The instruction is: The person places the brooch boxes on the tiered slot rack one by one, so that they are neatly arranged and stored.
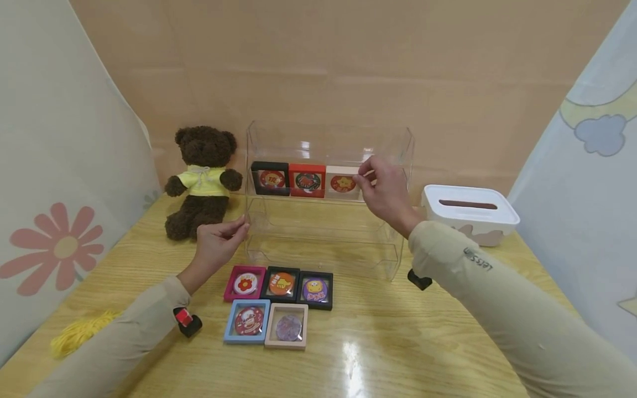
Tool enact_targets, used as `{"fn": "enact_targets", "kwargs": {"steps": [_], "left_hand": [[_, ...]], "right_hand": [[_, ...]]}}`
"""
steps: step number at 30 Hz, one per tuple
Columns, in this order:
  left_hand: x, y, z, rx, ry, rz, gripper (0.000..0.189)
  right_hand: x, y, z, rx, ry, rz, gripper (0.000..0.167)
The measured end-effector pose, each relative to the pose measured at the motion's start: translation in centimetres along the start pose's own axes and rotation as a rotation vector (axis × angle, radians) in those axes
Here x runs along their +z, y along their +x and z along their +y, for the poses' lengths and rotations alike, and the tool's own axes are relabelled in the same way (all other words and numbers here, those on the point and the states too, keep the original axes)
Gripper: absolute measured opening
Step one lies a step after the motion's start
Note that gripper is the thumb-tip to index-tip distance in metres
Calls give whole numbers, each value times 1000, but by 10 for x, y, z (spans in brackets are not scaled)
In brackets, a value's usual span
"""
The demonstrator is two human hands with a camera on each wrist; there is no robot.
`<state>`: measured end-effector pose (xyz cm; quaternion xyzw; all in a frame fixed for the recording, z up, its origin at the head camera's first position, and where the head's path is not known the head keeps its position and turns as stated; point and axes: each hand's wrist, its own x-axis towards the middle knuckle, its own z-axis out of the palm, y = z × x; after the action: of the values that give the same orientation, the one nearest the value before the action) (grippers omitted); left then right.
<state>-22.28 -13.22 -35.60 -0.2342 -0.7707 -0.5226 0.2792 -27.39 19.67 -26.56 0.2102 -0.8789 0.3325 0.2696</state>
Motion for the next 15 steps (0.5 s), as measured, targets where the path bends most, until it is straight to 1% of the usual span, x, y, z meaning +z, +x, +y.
{"fn": "enact_targets", "kwargs": {"steps": [3,8,15], "left_hand": [[0,0,-1,1,0,0,17],[1,-1,-2,-1,5,-2,17],[0,0,-2,10,-20,2,16]], "right_hand": [[0,0,0,-12,-4,9,8],[-1,-2,1,-6,-22,-1,10],[-7,-2,-1,59,-49,-87,23]]}}
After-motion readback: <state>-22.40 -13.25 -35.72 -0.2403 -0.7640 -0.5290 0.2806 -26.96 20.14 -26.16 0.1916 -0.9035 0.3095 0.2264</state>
